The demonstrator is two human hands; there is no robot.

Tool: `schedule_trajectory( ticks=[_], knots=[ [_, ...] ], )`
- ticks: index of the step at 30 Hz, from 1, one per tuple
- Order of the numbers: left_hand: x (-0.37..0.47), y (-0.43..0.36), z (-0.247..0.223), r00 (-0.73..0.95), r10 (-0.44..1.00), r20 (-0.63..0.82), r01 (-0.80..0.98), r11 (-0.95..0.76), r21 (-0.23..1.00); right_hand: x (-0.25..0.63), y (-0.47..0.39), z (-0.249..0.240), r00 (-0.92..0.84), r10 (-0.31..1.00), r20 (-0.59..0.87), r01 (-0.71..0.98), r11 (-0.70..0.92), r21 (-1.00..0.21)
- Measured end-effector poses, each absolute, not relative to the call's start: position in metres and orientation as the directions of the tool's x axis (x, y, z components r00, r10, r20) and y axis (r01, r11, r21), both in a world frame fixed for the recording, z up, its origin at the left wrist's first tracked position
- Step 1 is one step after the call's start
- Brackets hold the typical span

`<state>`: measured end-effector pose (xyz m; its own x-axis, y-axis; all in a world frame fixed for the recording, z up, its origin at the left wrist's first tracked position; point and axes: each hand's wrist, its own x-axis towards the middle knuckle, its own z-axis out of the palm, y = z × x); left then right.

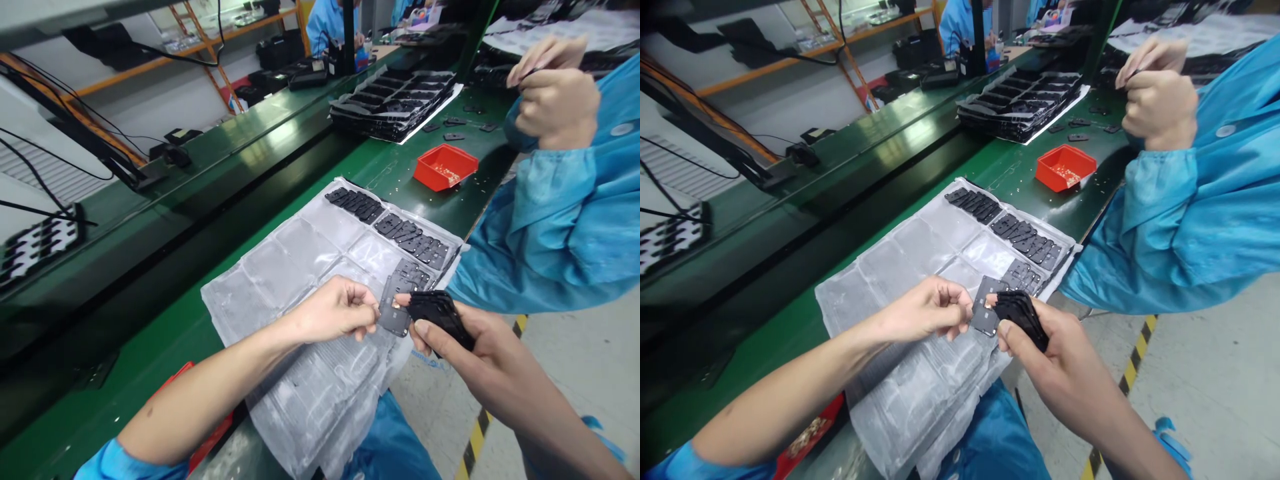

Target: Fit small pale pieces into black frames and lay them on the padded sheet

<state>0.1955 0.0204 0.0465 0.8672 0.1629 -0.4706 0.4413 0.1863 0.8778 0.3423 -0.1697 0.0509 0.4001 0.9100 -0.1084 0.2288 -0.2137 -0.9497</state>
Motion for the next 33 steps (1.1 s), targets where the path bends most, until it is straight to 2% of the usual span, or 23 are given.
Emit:
schedule_trajectory(
  ticks=[7, 9, 14, 19, 22, 26, 28, 31, 33],
  knots=[
    [0.192, 0.007, 0.045, 0.849, 0.306, -0.431, 0.389, 0.193, 0.901, 0.341, -0.166, 0.054, 0.393, 0.912, -0.115, 0.266, -0.233, -0.935],
    [0.192, 0.007, 0.046, 0.849, 0.294, -0.439, 0.397, 0.192, 0.898, 0.343, -0.166, 0.053, 0.391, 0.912, -0.122, 0.251, -0.233, -0.939],
    [0.198, 0.02, 0.048, 0.881, 0.134, -0.454, 0.433, 0.16, 0.887, 0.352, -0.166, 0.046, 0.419, 0.896, -0.149, 0.191, -0.248, -0.95],
    [0.216, 0.032, 0.045, 0.926, 0.183, -0.331, 0.313, 0.118, 0.942, 0.369, -0.164, 0.034, 0.425, 0.894, -0.141, 0.119, -0.21, -0.97],
    [0.229, 0.048, 0.04, 0.903, 0.306, -0.303, 0.318, 0.001, 0.948, 0.384, -0.162, 0.023, 0.501, 0.856, -0.126, 0.022, -0.158, -0.987],
    [0.248, 0.078, 0.024, 0.839, 0.427, -0.337, 0.471, -0.261, 0.843, 0.402, -0.154, 0.005, 0.639, 0.759, -0.128, -0.055, -0.122, -0.991],
    [0.259, 0.089, 0.013, 0.825, 0.446, -0.348, 0.516, -0.34, 0.787, 0.409, -0.147, -0.006, 0.655, 0.745, -0.127, 0.014, -0.181, -0.983],
    [0.274, 0.096, 0.002, 0.81, 0.485, -0.329, 0.557, -0.465, 0.688, 0.416, -0.134, -0.022, 0.666, 0.743, -0.065, 0.264, -0.316, -0.911],
    [0.28, 0.094, 0.0, 0.799, 0.519, -0.304, 0.585, -0.551, 0.595, 0.418, -0.127, -0.03, 0.678, 0.735, -0.015, 0.373, -0.362, -0.854]
  ],
)
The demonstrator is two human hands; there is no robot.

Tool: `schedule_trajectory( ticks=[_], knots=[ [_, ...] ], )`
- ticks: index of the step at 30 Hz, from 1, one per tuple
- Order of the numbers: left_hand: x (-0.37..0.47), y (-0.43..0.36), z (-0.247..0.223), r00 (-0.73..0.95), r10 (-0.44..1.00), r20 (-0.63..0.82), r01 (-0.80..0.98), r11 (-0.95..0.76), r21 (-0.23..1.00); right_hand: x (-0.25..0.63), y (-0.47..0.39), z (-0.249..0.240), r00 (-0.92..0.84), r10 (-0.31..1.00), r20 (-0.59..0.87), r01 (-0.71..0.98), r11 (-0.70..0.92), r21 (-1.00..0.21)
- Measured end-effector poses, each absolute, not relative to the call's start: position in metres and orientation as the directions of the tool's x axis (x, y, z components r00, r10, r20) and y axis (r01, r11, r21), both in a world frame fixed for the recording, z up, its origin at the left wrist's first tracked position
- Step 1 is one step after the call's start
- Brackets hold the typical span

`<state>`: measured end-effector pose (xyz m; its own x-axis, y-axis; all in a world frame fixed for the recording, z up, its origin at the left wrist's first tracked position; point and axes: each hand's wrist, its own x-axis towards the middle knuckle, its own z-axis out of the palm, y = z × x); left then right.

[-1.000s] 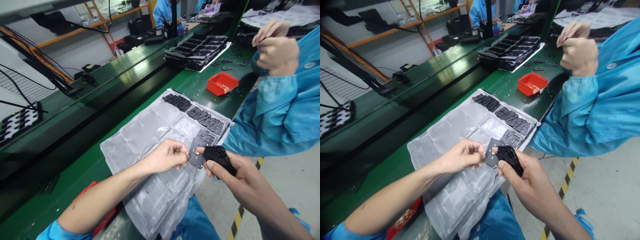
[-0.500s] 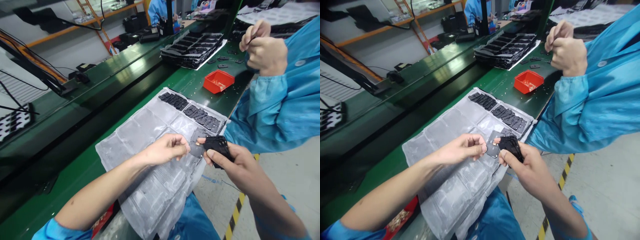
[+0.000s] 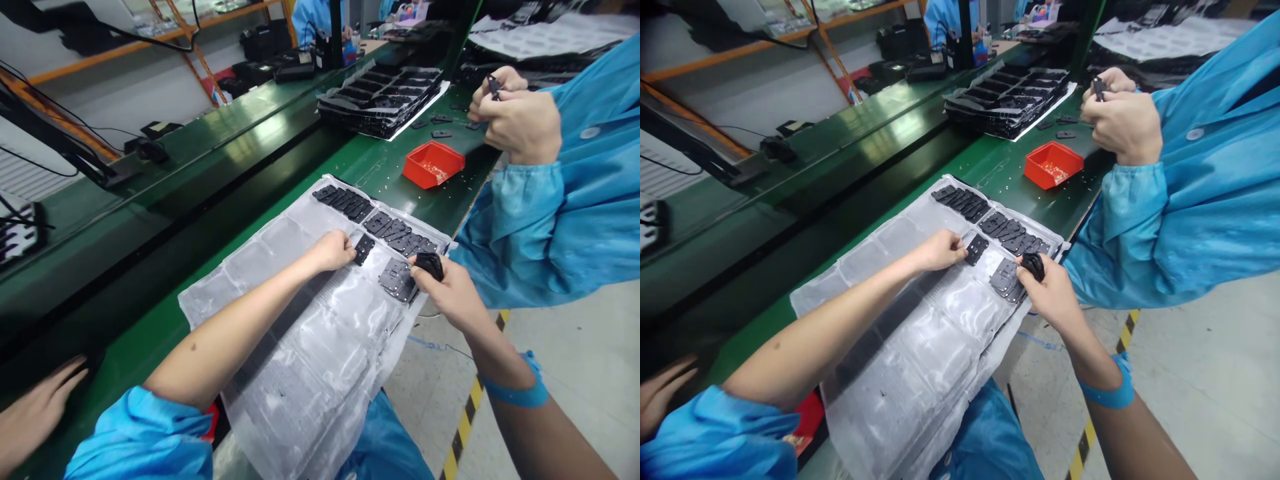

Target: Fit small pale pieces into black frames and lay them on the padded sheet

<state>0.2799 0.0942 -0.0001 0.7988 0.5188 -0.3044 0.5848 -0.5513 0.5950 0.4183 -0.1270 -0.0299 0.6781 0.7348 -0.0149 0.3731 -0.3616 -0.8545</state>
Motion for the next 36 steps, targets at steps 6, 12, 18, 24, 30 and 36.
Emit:
schedule_trajectory(
  ticks=[6, 12, 18, 24, 30, 36],
  knots=[
    [0.28, 0.06, 0.003, 0.836, 0.524, -0.163, 0.542, -0.744, 0.391, 0.415, -0.116, -0.042, 0.634, 0.771, 0.06, 0.586, -0.428, -0.688],
    [0.289, 0.036, -0.005, 0.881, 0.387, -0.272, 0.467, -0.805, 0.365, 0.408, -0.113, -0.052, 0.526, 0.846, 0.087, 0.702, -0.374, -0.606],
    [0.293, 0.035, -0.009, 0.886, 0.356, -0.297, 0.454, -0.795, 0.403, 0.405, -0.112, -0.048, 0.517, 0.847, 0.124, 0.678, -0.317, -0.663],
    [0.29, 0.037, -0.005, 0.911, 0.332, -0.242, 0.411, -0.764, 0.498, 0.407, -0.114, -0.034, 0.603, 0.781, 0.162, 0.546, -0.256, -0.798],
    [0.276, 0.035, 0.023, 0.923, 0.362, -0.133, 0.356, -0.668, 0.653, 0.415, -0.12, -0.028, 0.73, 0.68, 0.072, 0.305, -0.229, -0.924],
    [0.254, 0.048, 0.048, 0.934, 0.315, -0.17, 0.273, -0.317, 0.908, 0.412, -0.124, -0.001, 0.742, 0.671, -0.02, 0.106, -0.147, -0.983]
  ],
)
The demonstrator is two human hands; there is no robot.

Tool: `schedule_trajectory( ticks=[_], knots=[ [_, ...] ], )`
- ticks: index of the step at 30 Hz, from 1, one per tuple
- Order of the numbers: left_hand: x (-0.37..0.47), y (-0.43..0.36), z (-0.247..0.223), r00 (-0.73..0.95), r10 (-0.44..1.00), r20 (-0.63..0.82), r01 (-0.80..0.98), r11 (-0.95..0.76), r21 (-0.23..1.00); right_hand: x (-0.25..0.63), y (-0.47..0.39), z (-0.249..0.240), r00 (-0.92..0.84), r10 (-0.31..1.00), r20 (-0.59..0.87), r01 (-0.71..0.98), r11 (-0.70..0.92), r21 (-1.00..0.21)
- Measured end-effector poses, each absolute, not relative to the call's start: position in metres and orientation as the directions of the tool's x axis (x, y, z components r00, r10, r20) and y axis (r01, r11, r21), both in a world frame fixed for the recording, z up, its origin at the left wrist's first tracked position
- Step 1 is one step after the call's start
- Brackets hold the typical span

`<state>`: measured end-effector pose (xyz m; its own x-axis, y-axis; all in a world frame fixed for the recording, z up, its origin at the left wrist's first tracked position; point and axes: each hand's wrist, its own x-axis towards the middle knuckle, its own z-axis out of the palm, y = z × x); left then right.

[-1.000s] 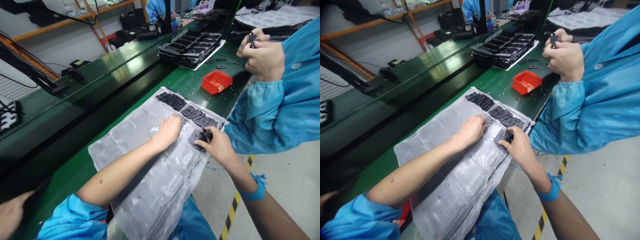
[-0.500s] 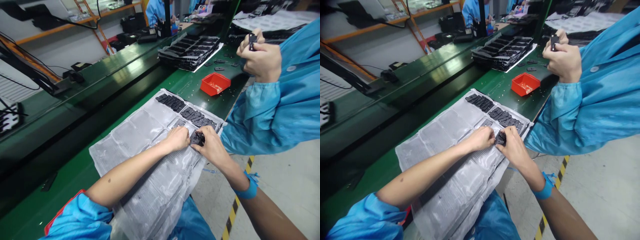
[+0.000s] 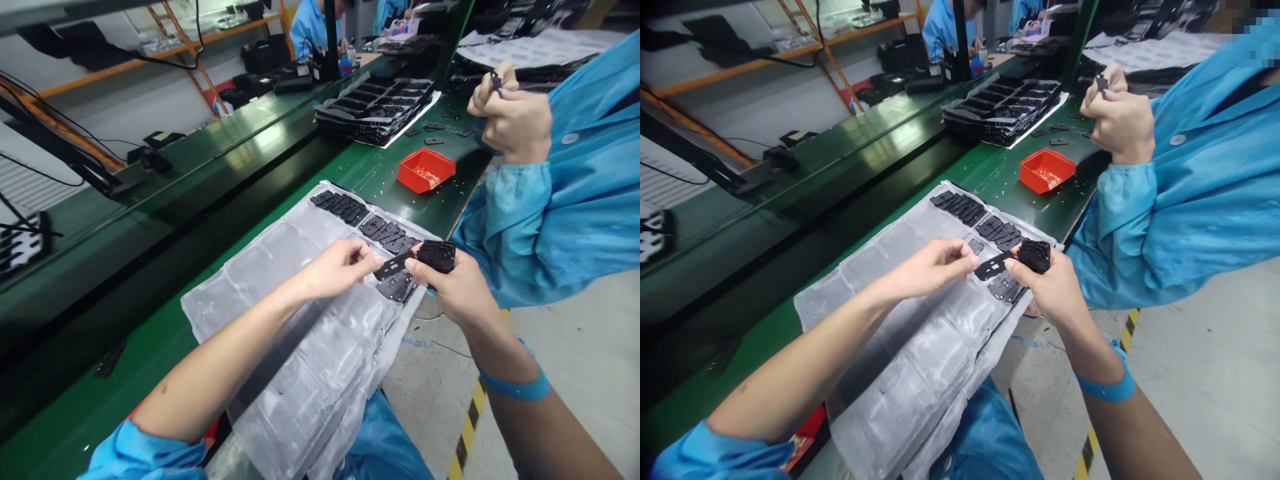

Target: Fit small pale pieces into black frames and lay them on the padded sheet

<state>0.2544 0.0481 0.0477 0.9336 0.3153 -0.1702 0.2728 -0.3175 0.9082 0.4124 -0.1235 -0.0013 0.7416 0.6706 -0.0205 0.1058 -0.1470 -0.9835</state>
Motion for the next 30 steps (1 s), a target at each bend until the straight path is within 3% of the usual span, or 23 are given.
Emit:
schedule_trajectory(
  ticks=[5, 12, 21, 30],
  knots=[
    [0.241, 0.059, 0.052, 0.95, 0.107, -0.293, 0.295, 0.002, 0.956, 0.406, -0.127, 0.026, 0.7, 0.713, -0.046, 0.139, -0.199, -0.97],
    [0.225, 0.06, 0.046, 0.945, -0.013, -0.328, 0.325, 0.189, 0.927, 0.394, -0.125, 0.037, 0.679, 0.728, -0.091, 0.159, -0.267, -0.951],
    [0.213, 0.066, 0.043, 0.925, -0.022, -0.379, 0.376, 0.183, 0.908, 0.391, -0.116, 0.045, 0.553, 0.832, -0.048, 0.254, -0.223, -0.941],
    [0.212, 0.056, 0.047, 0.9, 0.085, -0.427, 0.42, 0.082, 0.904, 0.383, -0.113, 0.046, 0.536, 0.844, -0.015, 0.311, -0.214, -0.926]
  ],
)
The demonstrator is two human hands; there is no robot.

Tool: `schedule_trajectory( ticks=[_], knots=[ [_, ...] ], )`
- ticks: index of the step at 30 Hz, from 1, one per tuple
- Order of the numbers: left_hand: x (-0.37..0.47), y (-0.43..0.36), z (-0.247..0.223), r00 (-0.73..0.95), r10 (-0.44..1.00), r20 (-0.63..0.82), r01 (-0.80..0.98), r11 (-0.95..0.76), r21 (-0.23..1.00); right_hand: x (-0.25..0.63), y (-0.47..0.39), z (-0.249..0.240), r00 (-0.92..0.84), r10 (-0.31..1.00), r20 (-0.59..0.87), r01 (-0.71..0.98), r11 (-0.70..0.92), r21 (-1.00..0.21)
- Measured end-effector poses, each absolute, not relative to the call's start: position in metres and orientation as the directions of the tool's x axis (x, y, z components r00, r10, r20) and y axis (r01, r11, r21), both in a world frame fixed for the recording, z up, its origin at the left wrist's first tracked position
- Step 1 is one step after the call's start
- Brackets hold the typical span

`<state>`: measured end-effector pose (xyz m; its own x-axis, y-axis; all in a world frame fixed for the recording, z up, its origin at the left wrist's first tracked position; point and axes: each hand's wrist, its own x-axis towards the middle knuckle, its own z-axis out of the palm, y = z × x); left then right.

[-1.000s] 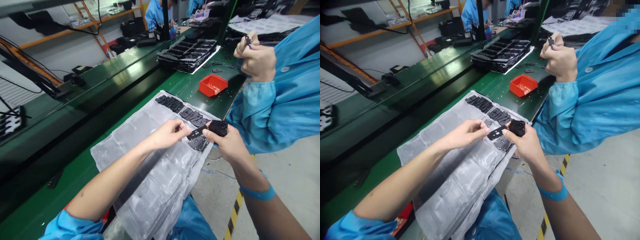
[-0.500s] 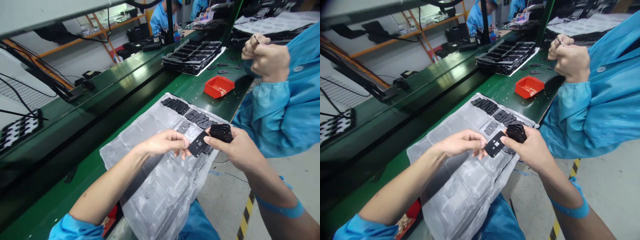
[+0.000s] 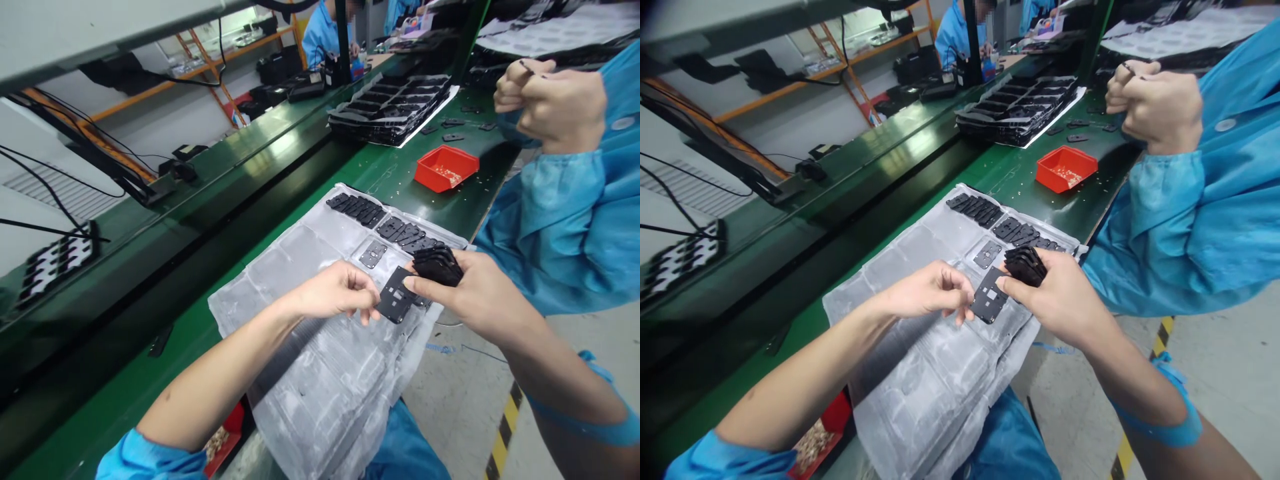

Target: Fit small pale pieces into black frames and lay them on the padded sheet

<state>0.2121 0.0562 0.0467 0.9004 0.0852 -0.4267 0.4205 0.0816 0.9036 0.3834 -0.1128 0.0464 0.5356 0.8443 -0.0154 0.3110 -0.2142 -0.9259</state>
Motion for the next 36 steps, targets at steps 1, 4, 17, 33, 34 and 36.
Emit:
schedule_trajectory(
  ticks=[1, 4, 17, 33, 34, 36],
  knots=[
    [0.212, 0.055, 0.046, 0.903, 0.087, -0.42, 0.415, 0.071, 0.907, 0.383, -0.113, 0.047, 0.536, 0.844, -0.015, 0.313, -0.215, -0.925],
    [0.21, 0.047, 0.044, 0.918, 0.111, -0.381, 0.379, 0.04, 0.925, 0.38, -0.114, 0.049, 0.544, 0.839, -0.029, 0.302, -0.227, -0.926],
    [0.2, 0.038, 0.049, 0.905, 0.034, -0.424, 0.425, -0.069, 0.902, 0.379, -0.115, 0.054, 0.413, 0.897, -0.156, 0.258, -0.28, -0.925],
    [0.192, 0.034, 0.052, 0.906, -0.028, -0.423, 0.415, -0.145, 0.898, 0.375, -0.115, 0.056, 0.322, 0.917, -0.235, 0.267, -0.326, -0.907],
    [0.193, 0.034, 0.053, 0.905, -0.039, -0.423, 0.414, -0.136, 0.9, 0.376, -0.116, 0.054, 0.33, 0.911, -0.247, 0.24, -0.334, -0.912],
    [0.197, 0.035, 0.054, 0.908, -0.043, -0.418, 0.41, -0.122, 0.904, 0.381, -0.117, 0.05, 0.359, 0.893, -0.272, 0.177, -0.351, -0.92]
  ],
)
